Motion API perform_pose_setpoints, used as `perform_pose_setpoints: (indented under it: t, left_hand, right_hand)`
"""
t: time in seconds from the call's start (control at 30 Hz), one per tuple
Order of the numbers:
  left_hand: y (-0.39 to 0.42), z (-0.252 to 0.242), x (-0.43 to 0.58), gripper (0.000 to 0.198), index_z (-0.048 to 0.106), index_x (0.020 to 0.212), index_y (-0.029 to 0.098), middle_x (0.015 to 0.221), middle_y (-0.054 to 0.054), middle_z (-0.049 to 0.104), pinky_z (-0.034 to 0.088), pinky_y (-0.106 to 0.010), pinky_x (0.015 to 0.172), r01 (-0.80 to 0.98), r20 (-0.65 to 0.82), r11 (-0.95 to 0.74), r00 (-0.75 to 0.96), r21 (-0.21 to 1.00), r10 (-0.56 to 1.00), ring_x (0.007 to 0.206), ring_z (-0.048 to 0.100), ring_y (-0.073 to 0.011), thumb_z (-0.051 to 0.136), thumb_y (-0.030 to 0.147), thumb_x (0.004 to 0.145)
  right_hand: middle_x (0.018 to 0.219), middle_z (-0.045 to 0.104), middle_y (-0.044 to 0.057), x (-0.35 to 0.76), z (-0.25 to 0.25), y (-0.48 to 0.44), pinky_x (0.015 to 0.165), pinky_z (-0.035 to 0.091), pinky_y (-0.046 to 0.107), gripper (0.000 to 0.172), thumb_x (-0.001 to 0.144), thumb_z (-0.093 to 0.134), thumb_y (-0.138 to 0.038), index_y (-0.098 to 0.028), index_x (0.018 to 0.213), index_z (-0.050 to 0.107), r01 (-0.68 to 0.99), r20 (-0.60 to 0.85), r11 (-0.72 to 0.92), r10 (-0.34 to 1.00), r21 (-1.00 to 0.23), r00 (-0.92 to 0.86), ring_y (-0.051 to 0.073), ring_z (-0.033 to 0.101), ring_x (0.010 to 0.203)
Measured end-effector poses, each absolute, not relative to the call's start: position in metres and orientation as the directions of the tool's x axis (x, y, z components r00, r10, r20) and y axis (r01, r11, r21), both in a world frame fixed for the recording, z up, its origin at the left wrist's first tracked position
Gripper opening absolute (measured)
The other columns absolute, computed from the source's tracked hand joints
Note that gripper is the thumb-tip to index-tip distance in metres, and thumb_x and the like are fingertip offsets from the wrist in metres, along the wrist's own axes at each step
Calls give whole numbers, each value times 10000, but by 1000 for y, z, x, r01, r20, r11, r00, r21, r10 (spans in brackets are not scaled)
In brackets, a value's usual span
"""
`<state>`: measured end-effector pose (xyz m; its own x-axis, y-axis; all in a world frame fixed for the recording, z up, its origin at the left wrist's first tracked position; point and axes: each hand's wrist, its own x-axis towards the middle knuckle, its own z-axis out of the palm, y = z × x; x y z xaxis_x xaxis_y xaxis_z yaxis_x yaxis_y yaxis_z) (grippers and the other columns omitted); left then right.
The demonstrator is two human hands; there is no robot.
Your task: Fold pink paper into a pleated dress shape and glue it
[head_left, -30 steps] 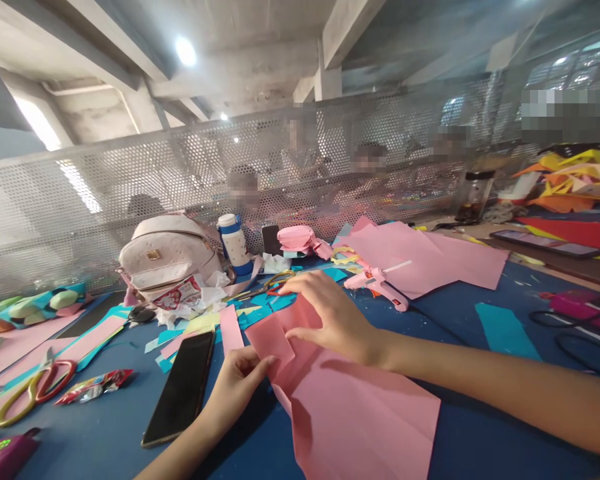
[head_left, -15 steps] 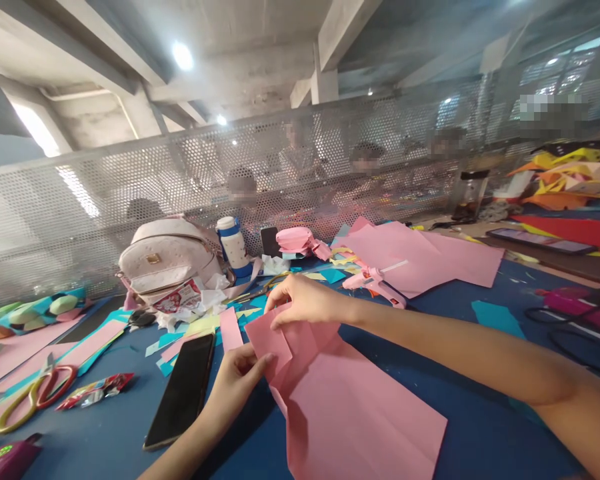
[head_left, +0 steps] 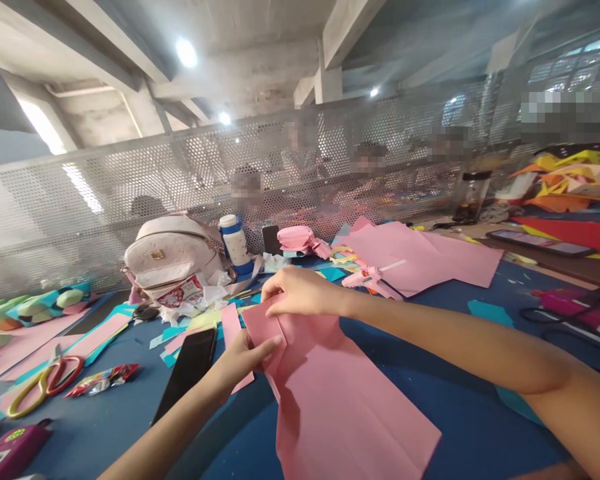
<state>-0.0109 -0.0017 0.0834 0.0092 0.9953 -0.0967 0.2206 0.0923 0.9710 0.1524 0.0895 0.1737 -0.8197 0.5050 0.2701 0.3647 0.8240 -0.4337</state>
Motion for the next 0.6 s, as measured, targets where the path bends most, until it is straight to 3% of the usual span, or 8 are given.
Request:
perform_pose_setpoints:
  t: [0.17, 0.33, 0.6]
  left_hand:
    - [-1, 95, -4, 395, 631, 874, 139, 670, 15, 590, 394, -187, 484, 249, -205, 182, 72, 951, 976, 590, 527, -111, 838, 334, 601]
    - [-1, 96, 4, 444, 613, 994, 156, 776, -6, 638, 474, -226, 539, 253, -219, 205, 30, 946, 975, 691, 602, -158, 795, 237, 597]
    - [5, 89, 12, 437, 599, 1013, 148, 638, 47, 558, 387, -178, 445, 250, -112, 108, 2, 962, 994, 555, 533, -109, 768, 193, 612]
  right_hand:
    - [821, 706, -9, 155, 174, 90, 568, 330, 216, 106, 695, 749, -208, -197, 800, 735, 352, 234, 857, 456, -377, -859, 135, 597, 754]
    - [873, 706, -4, 157, 173, 88, 606, 358, 222, 133, 706, 732, -212, -201, 839, 732, 366, 218, 869, 448, -334, -867, 148, 605, 793]
    - [881, 707, -13, 160, 172, 87, 596, 340, 227, 143, 716, 730, -230, -224, 859, 729, 390, 206, 873, 456, -293, -866, 154, 611, 795]
